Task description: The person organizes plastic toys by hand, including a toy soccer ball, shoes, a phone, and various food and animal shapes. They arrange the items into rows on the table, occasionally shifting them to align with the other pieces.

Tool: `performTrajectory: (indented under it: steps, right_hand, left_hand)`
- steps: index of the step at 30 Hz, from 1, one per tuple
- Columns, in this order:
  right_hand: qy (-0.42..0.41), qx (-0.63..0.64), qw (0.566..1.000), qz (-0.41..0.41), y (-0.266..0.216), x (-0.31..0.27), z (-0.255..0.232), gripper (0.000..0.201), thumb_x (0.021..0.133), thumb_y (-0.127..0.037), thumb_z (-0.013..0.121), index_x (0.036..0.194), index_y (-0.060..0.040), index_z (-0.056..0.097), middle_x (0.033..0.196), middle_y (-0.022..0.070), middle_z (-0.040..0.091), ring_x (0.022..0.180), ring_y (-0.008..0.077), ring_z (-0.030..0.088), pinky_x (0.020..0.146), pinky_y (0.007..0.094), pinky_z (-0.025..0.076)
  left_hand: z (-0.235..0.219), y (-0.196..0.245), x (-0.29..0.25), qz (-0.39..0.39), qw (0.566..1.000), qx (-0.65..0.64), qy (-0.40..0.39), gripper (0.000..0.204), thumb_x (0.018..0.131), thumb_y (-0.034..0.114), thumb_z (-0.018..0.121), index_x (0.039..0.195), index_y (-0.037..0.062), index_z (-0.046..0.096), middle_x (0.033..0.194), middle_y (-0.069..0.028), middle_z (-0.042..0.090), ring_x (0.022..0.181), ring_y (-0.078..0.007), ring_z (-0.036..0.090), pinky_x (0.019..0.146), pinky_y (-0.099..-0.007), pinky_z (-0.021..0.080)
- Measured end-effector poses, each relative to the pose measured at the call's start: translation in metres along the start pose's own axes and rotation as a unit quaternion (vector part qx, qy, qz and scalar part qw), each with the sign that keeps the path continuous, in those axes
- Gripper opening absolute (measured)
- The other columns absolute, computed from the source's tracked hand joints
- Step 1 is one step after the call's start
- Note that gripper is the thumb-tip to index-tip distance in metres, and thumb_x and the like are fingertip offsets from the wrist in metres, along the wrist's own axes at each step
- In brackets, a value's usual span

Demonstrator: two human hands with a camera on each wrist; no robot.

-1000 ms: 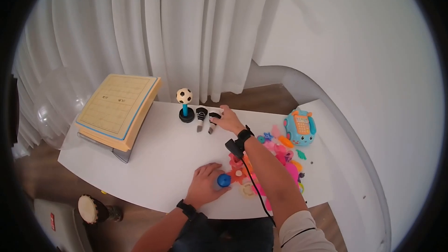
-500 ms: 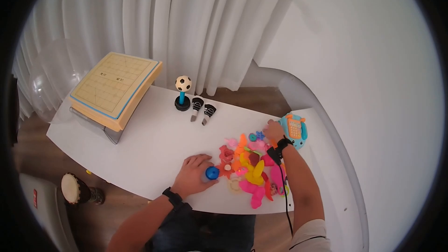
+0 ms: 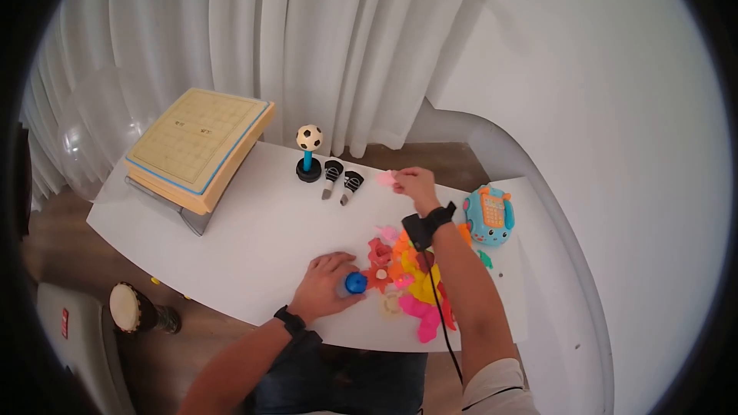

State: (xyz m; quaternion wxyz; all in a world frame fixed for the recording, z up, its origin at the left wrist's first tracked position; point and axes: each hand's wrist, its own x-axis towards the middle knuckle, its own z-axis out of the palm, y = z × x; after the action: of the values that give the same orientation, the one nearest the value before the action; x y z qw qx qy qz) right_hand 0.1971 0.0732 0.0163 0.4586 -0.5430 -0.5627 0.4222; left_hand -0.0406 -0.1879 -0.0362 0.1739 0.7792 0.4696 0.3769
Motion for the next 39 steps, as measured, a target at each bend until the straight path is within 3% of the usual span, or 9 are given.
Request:
performTrajectory:
  steps: [4,6,8,11,14,28,33,35,39]
  right_hand:
    - [-0.039,0.007,0.995,0.096,0.029,-0.002,0.032,0.022,0.092,-0.009,0.08,0.098,0.01,0.07,0.086,0.0172,0.075,0.076,0.0229,0.076,0.07,0.0346,0.068]
    - [-0.043,-0.113,0.987,0.103,0.023,-0.006,0.031,0.029,0.09,-0.017,0.083,0.1,0.0077,0.072,0.09,0.0177,0.075,0.08,0.0285,0.078,0.074,0.0381,0.067]
    - [-0.018,-0.441,0.897,-0.034,0.019,-0.007,0.028,0.042,0.085,-0.029,0.086,0.109,0.0035,0.073,0.095,0.0203,0.077,0.087,0.0338,0.079,0.081,0.0427,0.064]
    - [0.021,-0.397,0.91,-0.115,0.018,-0.008,0.03,0.055,0.081,-0.037,0.087,0.121,-0.0017,0.072,0.098,0.0212,0.078,0.094,0.0354,0.078,0.087,0.0446,0.06]
    - [-0.06,-0.367,0.925,-0.075,0.019,-0.008,0.033,0.059,0.081,-0.033,0.088,0.128,-0.0028,0.069,0.096,0.0209,0.079,0.094,0.035,0.077,0.086,0.0438,0.06]
    - [-0.076,-0.357,0.925,-0.106,0.007,-0.006,0.027,0.064,0.085,-0.036,0.086,0.136,-0.003,0.067,0.105,0.0204,0.077,0.095,0.0336,0.076,0.086,0.0414,0.06]
    - [-0.288,-0.289,0.904,-0.124,-0.045,-0.088,0.003,0.037,0.091,-0.019,0.078,0.122,0.0004,0.073,0.105,0.0136,0.077,0.09,0.0233,0.074,0.082,0.0366,0.061]
    - [-0.408,-0.256,0.868,-0.121,-0.06,-0.142,0.003,0.051,0.092,-0.015,0.08,0.139,-0.0012,0.066,0.123,0.0147,0.073,0.097,0.023,0.073,0.09,0.0352,0.059]
    - [-0.423,-0.244,0.864,-0.125,-0.068,-0.198,0.026,0.063,0.097,-0.015,0.08,0.153,-0.0055,0.055,0.125,0.0128,0.067,0.097,0.0202,0.072,0.079,0.0353,0.06]
  left_hand:
    - [0.0,0.001,0.0,-0.007,1.0,-0.01,-0.002,0.047,0.084,0.039,0.086,0.12,0.0122,0.071,0.144,-0.007,0.062,0.14,-0.0293,0.053,0.12,-0.0467,0.037]
    - [0.0,0.0,-0.001,-0.013,1.0,-0.016,-0.001,0.047,0.084,0.039,0.086,0.12,0.012,0.071,0.144,-0.0072,0.062,0.141,-0.0291,0.053,0.12,-0.0466,0.037]
    - [0.0,0.001,0.0,-0.013,1.0,-0.012,-0.008,0.048,0.085,0.039,0.086,0.121,0.0117,0.071,0.145,-0.0075,0.061,0.141,-0.0291,0.052,0.12,-0.0464,0.037]
    - [-0.001,0.001,0.0,-0.004,1.0,-0.013,0.007,0.046,0.083,0.038,0.088,0.119,0.0141,0.072,0.142,-0.0077,0.063,0.137,-0.0304,0.056,0.117,-0.0469,0.039]
    - [0.001,-0.001,0.0,0.0,1.0,-0.01,0.008,0.047,0.083,0.038,0.089,0.12,0.0142,0.072,0.142,-0.0076,0.062,0.138,-0.0303,0.055,0.117,-0.0469,0.039]
    - [-0.001,0.0,-0.002,-0.009,1.0,-0.017,0.007,0.054,0.085,0.039,0.087,0.125,0.0085,0.068,0.146,-0.0087,0.06,0.139,-0.0301,0.054,0.121,-0.0458,0.037]
    - [0.001,-0.001,-0.002,-0.009,1.0,-0.023,0.002,0.055,0.084,0.036,0.087,0.126,0.0083,0.065,0.145,-0.0115,0.06,0.137,-0.0323,0.055,0.119,-0.0464,0.039]
    - [0.001,-0.001,0.0,-0.024,0.995,-0.076,0.055,0.055,0.085,0.028,0.088,0.128,0.0073,0.062,0.142,-0.0143,0.059,0.133,-0.0357,0.058,0.113,-0.047,0.047]
    - [-0.002,-0.003,-0.001,-0.048,0.982,-0.161,0.082,0.058,0.086,0.015,0.088,0.135,0.0045,0.058,0.134,-0.0151,0.058,0.118,-0.0375,0.065,0.095,-0.0429,0.059]
